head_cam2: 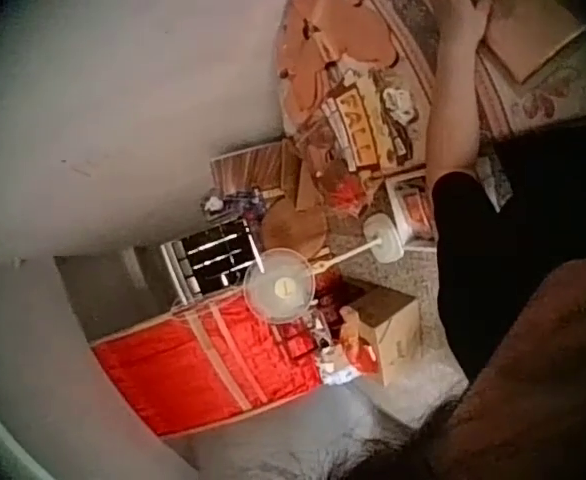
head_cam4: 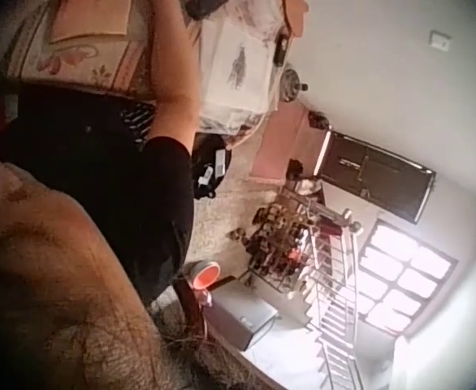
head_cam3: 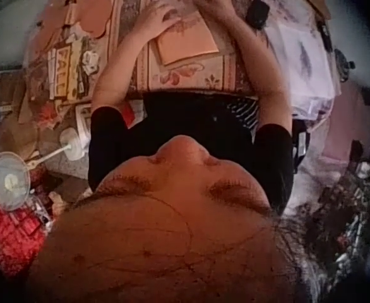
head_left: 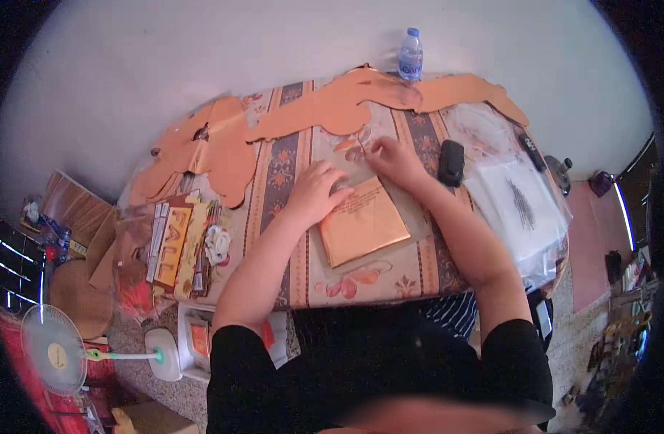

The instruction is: The person folds a metallic sheet by hand, then inserts it into a clear plastic bag along with a cardboard backing.

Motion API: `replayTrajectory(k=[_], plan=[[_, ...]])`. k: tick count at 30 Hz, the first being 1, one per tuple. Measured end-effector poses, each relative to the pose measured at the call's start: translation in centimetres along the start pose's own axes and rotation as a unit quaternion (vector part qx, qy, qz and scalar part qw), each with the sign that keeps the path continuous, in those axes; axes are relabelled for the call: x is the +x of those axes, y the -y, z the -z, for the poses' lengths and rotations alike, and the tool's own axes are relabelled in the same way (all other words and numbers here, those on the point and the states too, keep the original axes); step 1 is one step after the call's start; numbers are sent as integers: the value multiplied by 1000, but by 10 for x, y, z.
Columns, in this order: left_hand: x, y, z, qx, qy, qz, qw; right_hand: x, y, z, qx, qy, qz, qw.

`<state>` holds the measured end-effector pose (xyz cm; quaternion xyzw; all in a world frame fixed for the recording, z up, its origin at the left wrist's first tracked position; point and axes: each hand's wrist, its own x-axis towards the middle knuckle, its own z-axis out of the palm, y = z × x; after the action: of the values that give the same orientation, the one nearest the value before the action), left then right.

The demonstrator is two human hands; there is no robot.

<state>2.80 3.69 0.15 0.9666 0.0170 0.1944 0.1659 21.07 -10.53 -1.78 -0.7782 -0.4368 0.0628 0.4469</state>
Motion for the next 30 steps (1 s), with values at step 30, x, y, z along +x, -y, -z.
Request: replayTrajectory(k=[30], plan=[[-116, -131, -4, 29, 25, -131, 991, -137, 62, 34, -168, 187, 266, 931]])
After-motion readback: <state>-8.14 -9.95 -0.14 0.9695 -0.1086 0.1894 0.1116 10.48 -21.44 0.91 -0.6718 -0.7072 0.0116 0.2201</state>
